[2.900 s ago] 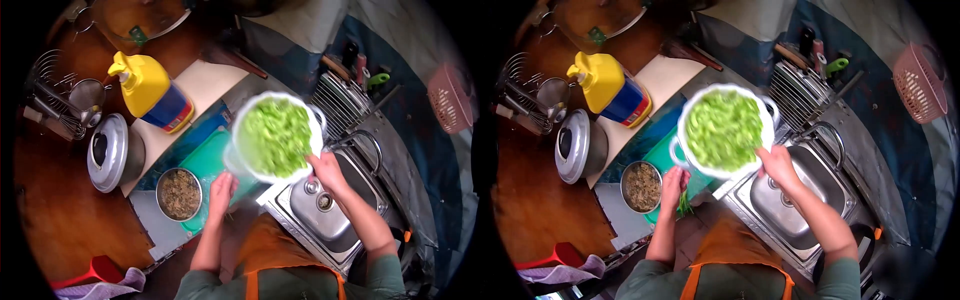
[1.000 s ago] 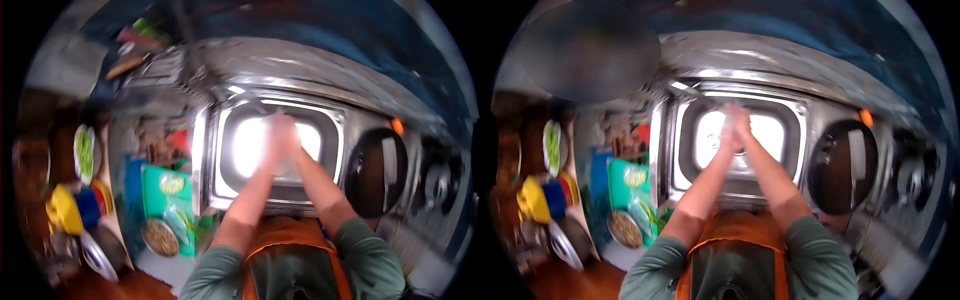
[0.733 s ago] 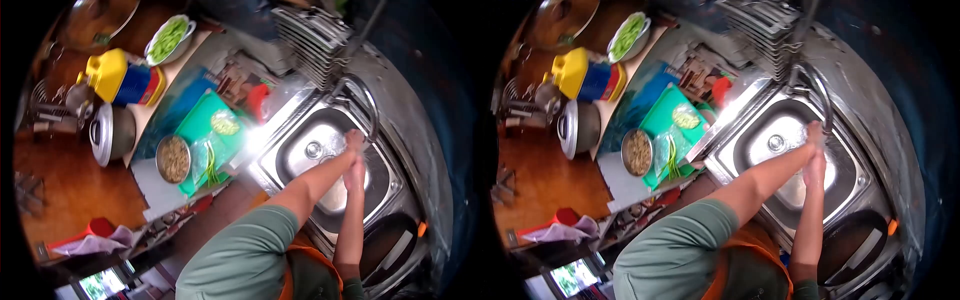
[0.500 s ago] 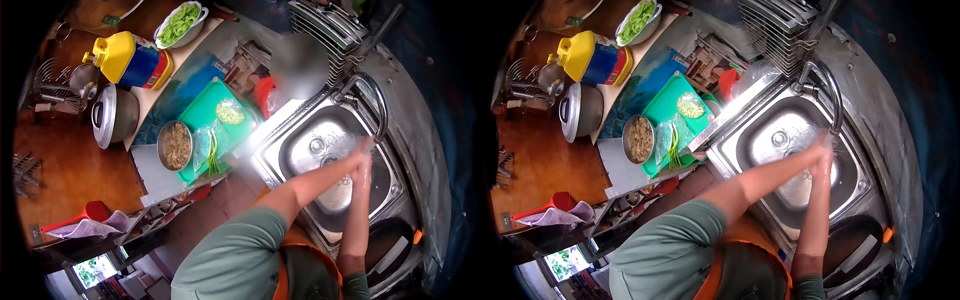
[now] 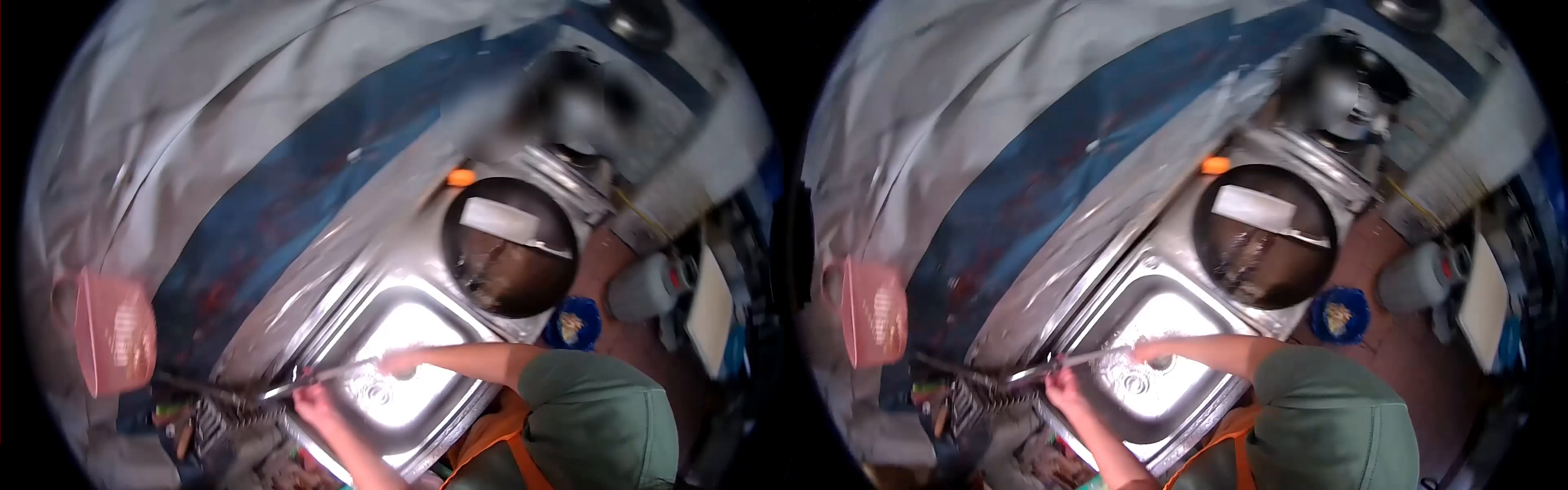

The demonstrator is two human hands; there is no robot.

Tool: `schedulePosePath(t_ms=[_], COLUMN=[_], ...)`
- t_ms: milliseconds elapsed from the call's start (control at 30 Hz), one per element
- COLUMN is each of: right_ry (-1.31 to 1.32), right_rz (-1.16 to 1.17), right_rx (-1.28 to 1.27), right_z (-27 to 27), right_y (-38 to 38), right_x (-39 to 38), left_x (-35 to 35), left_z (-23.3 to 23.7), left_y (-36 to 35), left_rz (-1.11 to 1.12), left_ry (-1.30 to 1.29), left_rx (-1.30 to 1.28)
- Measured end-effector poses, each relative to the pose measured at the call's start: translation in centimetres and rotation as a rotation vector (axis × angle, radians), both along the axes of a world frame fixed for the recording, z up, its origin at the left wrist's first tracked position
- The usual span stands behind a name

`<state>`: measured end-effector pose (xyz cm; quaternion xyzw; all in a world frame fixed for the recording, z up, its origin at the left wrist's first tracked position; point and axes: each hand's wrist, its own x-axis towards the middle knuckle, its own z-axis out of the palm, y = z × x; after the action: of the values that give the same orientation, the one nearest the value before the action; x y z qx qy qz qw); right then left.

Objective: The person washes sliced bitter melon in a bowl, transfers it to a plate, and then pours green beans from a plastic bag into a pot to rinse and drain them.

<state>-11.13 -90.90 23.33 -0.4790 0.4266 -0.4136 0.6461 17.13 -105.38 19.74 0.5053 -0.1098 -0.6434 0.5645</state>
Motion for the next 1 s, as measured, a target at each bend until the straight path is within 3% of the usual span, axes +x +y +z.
schedulePosePath(t_ms=[100, 167, 233, 267, 333, 367, 400, 433, 467, 533, 600, 667, 767, 867, 933, 1000], right_ry=[1.413, 0.316, 0.226, 0.898, 0.829, 0.646, 0.905, 1.171, 1.441, 1.731, 1.9, 1.899, 1.75, 1.944, 1.888, 1.907], right_rz=[0.227, -0.086, -0.162, 0.009, -0.398, -0.654, -0.862, -0.92, -0.995, -1.345, -1.642, -1.594, -1.271, -1.297, -1.416, -1.203], right_rx=[-0.21, 0.184, 0.127, -0.203, -0.174, -0.121, -0.182, -0.228, -0.249, -0.33, 0.028, 0.492, 0.567, 0.258, -0.207, -0.457], right_z=[-1.7, 4.7, 4.4, 4.9, 6.5, 13.0, 13.3, 15.3, 17.3, 21.4, 22.1, 22.3, 22.1, 24.1, 28.4, 30.0], right_y=[6.2, 7.9, 10.0, 12.3, 13.2, 15.3, 16.2, 17.4, 18.5, 21.7, 23.9, 26.0, 28.0, 27.8, 26.6, 25.2], right_x=[-1.7, -5.2, -7.8, -10.1, -17.5, -21.8, -27.5, -34.6, -41.8, -54.1, -64.3, -71.3, -76.6, -77.2, -72.7, -67.7], left_x=[1.7, 1.9, 1.6, 0.9, -0.7, -1.2, -5.3, -4.8, -2.7, -5.6, -8.9, -11.2, -13.3, -14.3, -14.5, -14.6], left_z=[0.7, 1.6, 2.1, 2.2, 2.7, 4.8, 8.5, 6.2, 2.8, 1.8, 1.4, 1.5, 1.8, 2.2, 2.6, 2.9], left_y=[-3.0, -5.5, -7.6, -8.4, -7.7, -5.1, -0.4, 0.4, 0.5, 3.4, 5.5, 7.0, 8.4, 9.2, 9.3, 9.2], left_rz=[0.101, 0.174, 0.245, 0.271, 0.272, 0.206, 0.159, 0.167, 0.081, 0.032, 0.011, -0.004, -0.019, -0.036, -0.054, -0.072], left_ry=[0.107, 0.199, 0.3, 0.371, 0.606, 0.914, 0.463, 0.326, 0.327, 0.139, 0.032, -0.031, -0.073, -0.11, -0.126, -0.124], left_rx=[0.029, 0.032, 0.029, 0.018, 0.072, 0.3, 0.157, 0.121, 0.156, 0.199, 0.233, 0.257, 0.283, 0.291, 0.286, 0.273])
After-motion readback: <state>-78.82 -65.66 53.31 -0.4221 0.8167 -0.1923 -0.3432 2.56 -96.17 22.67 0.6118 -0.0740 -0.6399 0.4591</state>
